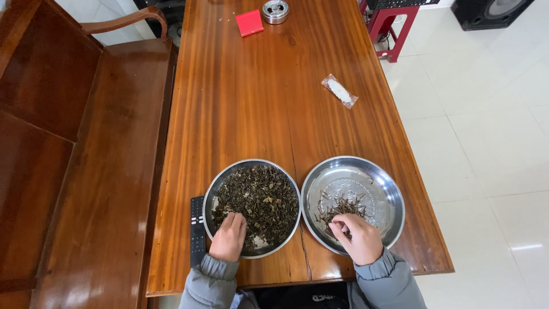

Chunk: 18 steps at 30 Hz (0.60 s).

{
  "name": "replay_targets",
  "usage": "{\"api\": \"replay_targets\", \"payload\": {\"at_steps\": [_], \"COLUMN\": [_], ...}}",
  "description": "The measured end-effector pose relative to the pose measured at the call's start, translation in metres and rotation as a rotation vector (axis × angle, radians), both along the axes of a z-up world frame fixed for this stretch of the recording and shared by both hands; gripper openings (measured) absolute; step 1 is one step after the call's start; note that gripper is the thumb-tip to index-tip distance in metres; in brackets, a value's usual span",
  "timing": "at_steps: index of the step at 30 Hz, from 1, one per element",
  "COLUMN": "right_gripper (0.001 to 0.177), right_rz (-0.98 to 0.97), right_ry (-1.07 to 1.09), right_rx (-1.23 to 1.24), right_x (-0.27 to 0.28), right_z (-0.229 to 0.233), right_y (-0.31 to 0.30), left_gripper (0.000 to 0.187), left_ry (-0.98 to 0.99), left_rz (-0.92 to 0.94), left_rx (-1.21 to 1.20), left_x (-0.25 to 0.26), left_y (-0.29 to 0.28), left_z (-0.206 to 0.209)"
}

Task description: Sorting dried tea leaves by hand to remove stems and debris, transferring selected pieces between metal trays.

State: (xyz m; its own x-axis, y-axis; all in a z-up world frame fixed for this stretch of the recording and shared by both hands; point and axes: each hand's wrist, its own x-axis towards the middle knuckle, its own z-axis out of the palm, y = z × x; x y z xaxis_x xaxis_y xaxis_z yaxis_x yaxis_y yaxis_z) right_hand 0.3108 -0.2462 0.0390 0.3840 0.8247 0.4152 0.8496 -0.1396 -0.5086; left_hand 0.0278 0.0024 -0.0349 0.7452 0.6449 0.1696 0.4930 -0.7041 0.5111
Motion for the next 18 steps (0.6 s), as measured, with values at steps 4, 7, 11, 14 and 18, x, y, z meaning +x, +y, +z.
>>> {"api": "replay_targets", "payload": {"at_steps": [4,7,11,14,18], "right_gripper": [0.018,0.015,0.018,0.015,0.014], "right_rz": [0.057,0.148,0.206,0.22,0.251], "right_ry": [-0.015,0.06,0.057,0.061,0.102], "right_rx": [-0.022,-0.033,-0.035,-0.035,-0.036], "right_x": [-0.003,-0.02,-0.042,-0.046,-0.045], "right_z": [-0.022,-0.024,-0.002,0.009,0.017], "right_y": [0.005,0.014,0.025,0.028,0.027], "left_gripper": [0.011,0.02,0.012,0.01,0.012], "left_ry": [-0.087,-0.048,-0.213,-0.222,-0.264], "left_rz": [-0.158,-0.39,-0.41,-0.401,-0.395], "left_rx": [0.186,0.411,0.168,0.15,0.15], "left_x": [0.021,0.04,0.064,0.07,0.072], "left_y": [-0.031,-0.063,-0.094,-0.103,-0.104], "left_z": [0.022,0.038,0.049,0.073,0.084]}}
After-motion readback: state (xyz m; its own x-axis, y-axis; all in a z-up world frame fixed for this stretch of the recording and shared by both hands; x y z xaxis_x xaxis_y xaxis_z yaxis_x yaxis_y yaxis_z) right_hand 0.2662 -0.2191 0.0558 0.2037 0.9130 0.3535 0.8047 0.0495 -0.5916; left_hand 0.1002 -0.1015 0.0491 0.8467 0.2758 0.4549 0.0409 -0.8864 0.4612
